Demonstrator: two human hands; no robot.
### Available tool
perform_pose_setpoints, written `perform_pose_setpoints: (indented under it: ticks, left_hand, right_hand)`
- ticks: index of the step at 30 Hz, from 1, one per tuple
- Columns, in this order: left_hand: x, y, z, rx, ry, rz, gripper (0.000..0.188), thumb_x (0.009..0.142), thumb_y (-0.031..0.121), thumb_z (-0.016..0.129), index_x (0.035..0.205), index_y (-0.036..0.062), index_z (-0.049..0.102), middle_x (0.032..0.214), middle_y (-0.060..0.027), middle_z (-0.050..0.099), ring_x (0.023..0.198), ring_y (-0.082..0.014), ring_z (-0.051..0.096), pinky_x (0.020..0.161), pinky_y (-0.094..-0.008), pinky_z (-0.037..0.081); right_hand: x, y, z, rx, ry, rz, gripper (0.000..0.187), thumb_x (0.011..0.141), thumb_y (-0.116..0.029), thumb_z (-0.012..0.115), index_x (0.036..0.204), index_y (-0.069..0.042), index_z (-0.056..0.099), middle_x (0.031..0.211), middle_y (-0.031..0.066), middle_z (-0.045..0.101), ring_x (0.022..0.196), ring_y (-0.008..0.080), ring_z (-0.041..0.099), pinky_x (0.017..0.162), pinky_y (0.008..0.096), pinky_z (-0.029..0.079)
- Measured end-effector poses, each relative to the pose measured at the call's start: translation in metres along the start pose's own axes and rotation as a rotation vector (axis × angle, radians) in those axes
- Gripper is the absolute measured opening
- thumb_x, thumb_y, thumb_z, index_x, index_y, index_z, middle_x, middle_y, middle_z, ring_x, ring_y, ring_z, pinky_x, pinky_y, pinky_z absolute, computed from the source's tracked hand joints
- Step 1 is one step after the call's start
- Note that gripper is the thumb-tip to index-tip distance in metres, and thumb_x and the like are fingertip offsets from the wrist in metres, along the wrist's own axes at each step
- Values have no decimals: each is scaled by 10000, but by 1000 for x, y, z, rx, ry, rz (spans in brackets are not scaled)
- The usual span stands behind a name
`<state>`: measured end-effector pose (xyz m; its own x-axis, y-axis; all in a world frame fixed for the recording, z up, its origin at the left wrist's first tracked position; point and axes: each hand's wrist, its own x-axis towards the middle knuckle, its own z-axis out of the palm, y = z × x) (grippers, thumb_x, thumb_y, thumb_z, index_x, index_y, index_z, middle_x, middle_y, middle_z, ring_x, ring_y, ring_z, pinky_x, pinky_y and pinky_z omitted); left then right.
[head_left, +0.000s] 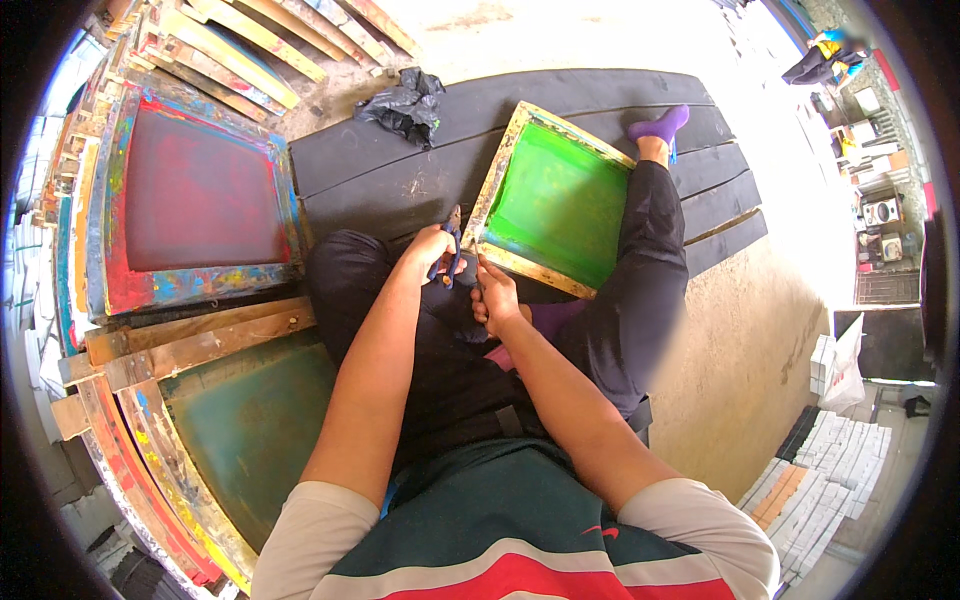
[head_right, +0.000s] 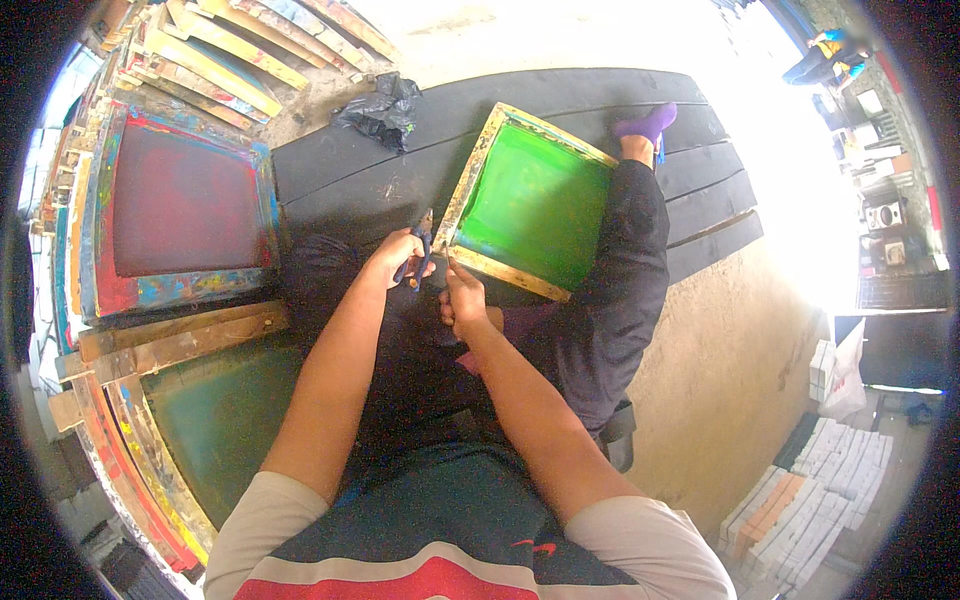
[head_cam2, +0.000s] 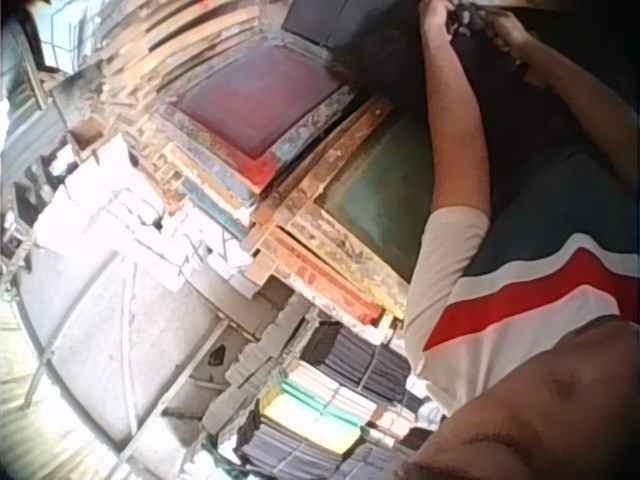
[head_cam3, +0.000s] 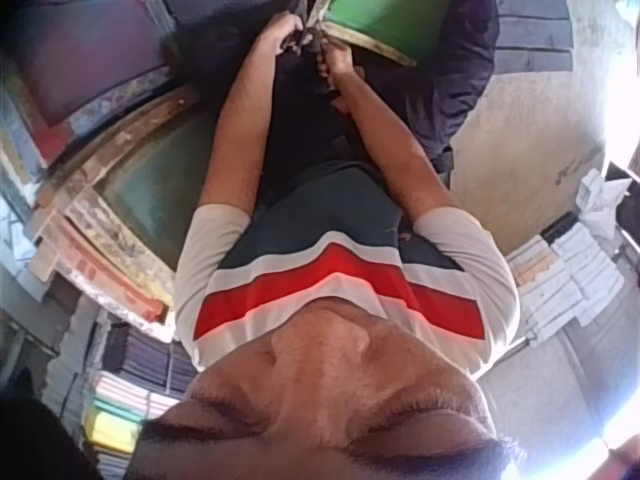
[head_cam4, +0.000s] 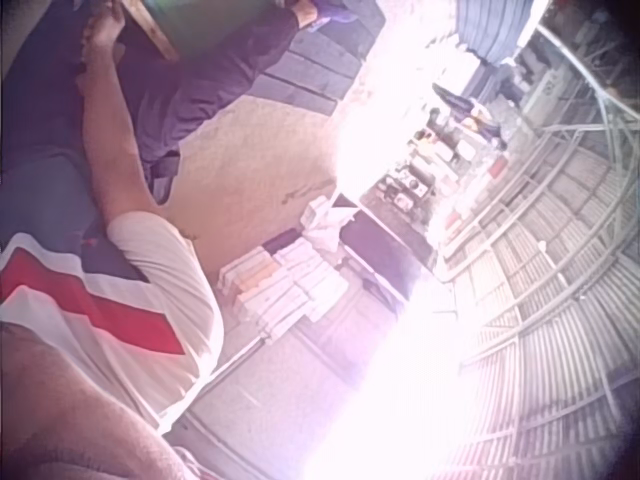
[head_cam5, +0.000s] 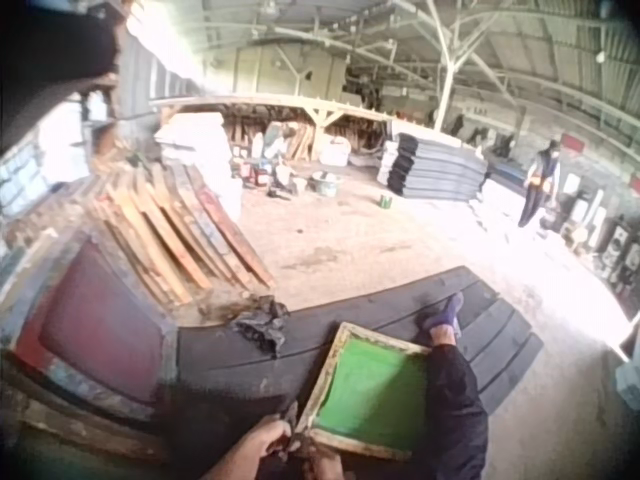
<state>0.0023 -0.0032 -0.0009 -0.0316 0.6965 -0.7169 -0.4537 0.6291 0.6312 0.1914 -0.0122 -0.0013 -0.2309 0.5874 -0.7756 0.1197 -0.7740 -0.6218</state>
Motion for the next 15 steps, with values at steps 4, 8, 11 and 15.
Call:
perform_pose_setpoints:
  ticks: [4, 8, 11, 15]
  left_hand:
    - [1, 0, 2, -12, 4, 0, 348, 779, -42, 496, 1125, 1, 501, 802, -172, 616, 660, -312, 702, 568, -414, 608]
    - [5, -2, 1, -23, -3, 12, 336, 780, -55, 484, 1110, 2, 508, 797, -171, 611, 649, -313, 699, 561, -412, 609]
    - [6, 0, 0, -7, -23, -27, 320, 757, -24, 526, 1074, 13, 553, 858, -132, 601, 671, -294, 687, 606, -401, 610]
    - [2, -2, -4, -21, 20, -7, 304, 762, -21, 529, 1064, 3, 554, 862, -133, 600, 668, -288, 686, 603, -395, 610]
  right_hand:
    - [26, 28, 0, -923, 325, -748, 482, 1006, -231, 540, 1488, -252, 520, 984, 302, 689, 792, 408, 713, 706, 507, 563]
    - [2, 7, 6, -1093, 326, -522, 487, 1016, -262, 536, 1501, -269, 498, 947, 310, 683, 802, 400, 714, 712, 495, 566]
    - [18, 6, -16, -643, 54, -372, 484, 1039, -296, 528, 1515, -226, 470, 777, 151, 652, 609, 261, 631, 536, 396, 504]
    - [-9, -28, -22, 87, -216, 101, 461, 1062, -319, 515, 1514, -236, 474, 706, -5, 475, 494, 86, 345, 420, 248, 296]
